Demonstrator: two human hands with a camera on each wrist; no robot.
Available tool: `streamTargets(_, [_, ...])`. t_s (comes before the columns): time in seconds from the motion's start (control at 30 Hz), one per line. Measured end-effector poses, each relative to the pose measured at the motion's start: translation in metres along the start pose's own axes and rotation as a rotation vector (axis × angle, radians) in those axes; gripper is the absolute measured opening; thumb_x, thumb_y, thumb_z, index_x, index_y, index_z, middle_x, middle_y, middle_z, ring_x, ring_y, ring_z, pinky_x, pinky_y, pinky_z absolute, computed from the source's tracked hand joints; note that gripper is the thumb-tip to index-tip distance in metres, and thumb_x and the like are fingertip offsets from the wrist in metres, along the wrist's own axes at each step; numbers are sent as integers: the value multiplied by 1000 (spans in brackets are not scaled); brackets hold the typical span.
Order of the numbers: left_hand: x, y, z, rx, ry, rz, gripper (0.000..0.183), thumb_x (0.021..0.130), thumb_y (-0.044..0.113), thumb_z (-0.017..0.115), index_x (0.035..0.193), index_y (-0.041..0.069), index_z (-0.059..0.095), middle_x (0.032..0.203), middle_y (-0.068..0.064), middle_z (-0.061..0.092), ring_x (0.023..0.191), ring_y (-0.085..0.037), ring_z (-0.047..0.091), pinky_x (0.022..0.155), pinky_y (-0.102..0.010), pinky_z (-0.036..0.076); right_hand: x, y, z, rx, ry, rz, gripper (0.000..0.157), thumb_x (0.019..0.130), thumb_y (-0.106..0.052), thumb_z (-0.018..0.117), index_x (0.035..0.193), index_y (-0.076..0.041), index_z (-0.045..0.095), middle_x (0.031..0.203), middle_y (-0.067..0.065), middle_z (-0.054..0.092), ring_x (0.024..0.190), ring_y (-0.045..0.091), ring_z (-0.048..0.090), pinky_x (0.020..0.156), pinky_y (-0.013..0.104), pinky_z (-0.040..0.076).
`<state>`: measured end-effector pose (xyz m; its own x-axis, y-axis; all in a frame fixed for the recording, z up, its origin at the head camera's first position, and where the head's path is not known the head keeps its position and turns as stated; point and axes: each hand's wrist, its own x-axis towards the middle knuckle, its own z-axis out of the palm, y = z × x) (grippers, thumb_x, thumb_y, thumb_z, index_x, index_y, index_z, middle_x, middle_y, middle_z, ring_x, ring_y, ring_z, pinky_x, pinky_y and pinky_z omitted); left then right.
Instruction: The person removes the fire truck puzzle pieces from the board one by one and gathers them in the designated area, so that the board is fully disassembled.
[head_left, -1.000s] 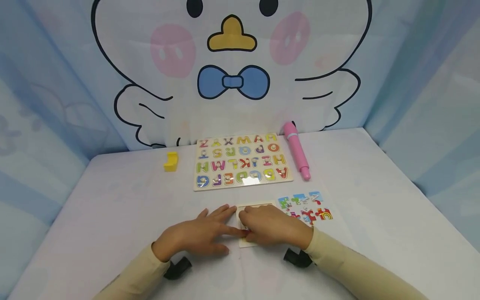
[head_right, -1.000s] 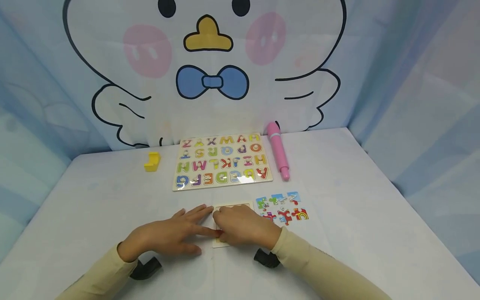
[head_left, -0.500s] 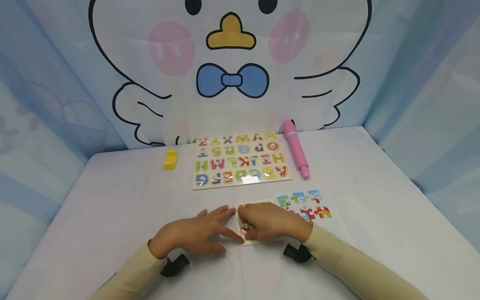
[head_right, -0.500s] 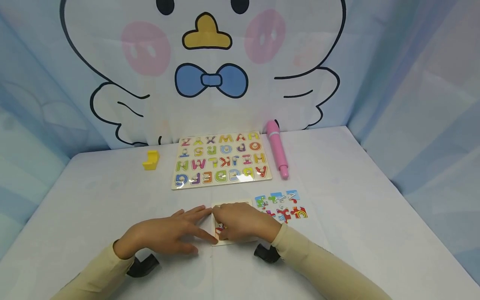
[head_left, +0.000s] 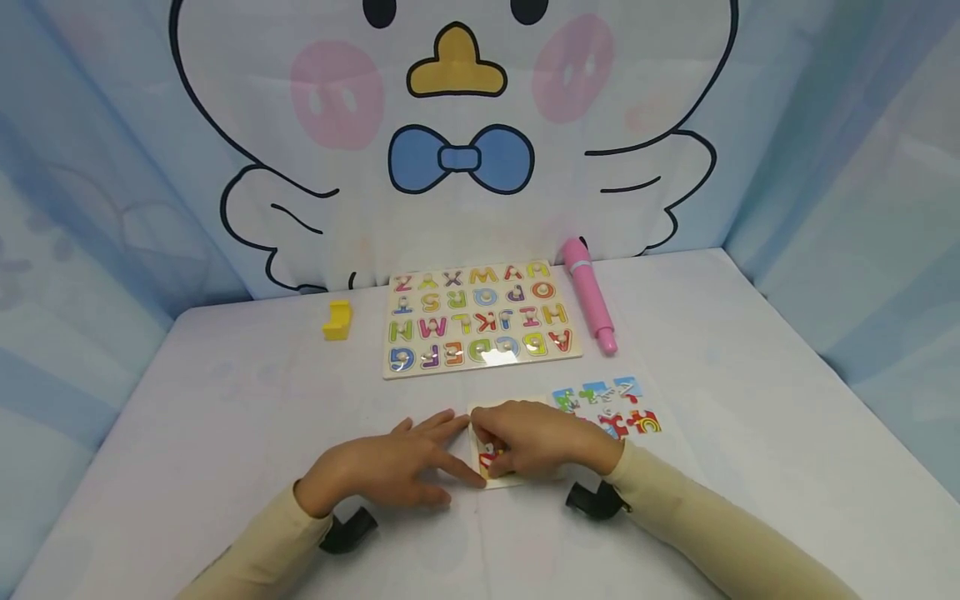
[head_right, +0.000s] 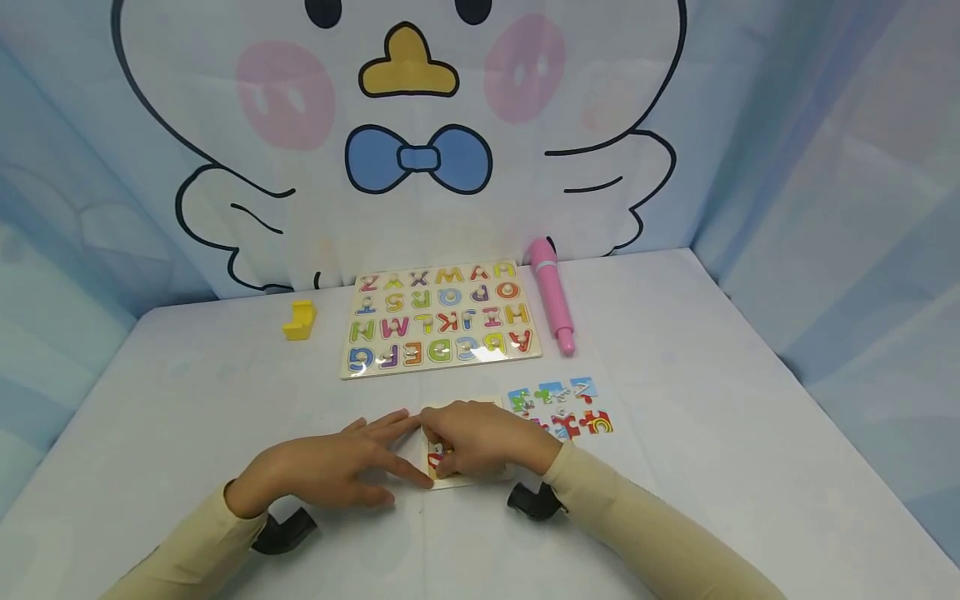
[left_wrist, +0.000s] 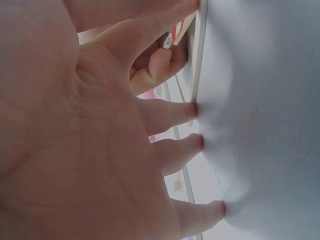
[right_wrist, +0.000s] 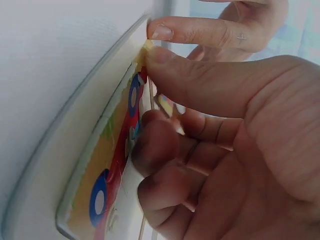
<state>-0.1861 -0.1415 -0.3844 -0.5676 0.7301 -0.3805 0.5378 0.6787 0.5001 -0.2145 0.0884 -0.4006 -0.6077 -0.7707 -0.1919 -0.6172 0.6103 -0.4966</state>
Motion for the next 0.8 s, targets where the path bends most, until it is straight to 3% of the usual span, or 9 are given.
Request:
streamTargets(0.3, [1,-2,1,-5,-6,-10,39,97,22,71,129,43,70,168,-10,23,157,-33,7,112,-77,13,1,14,-10,227,14,-150,20,93,-9,75,85,-16,58,72,-11,51,66,2,49,62,21,42])
streamTargets(0.57, [9,-4,5,-14,-14,-17,39,97,24,71,128,47,70,169,-6,22,157,-31,6,114,-75,12,-20,32,-37,278,75,-97,16,94,-14,75,87,-16,61,77,-8,55,73,11,54,67,25,46])
streamTargets(0.8, [7,-3,5,-7,-7,-57,38,96,24,72,126,48,70,169,-6,22,157,-29,6,116,-72,11,-49,53,-47,262,41,-23,16,93,-10,74,85,-15,61,72,-8,53,69,10,53,63,24,45])
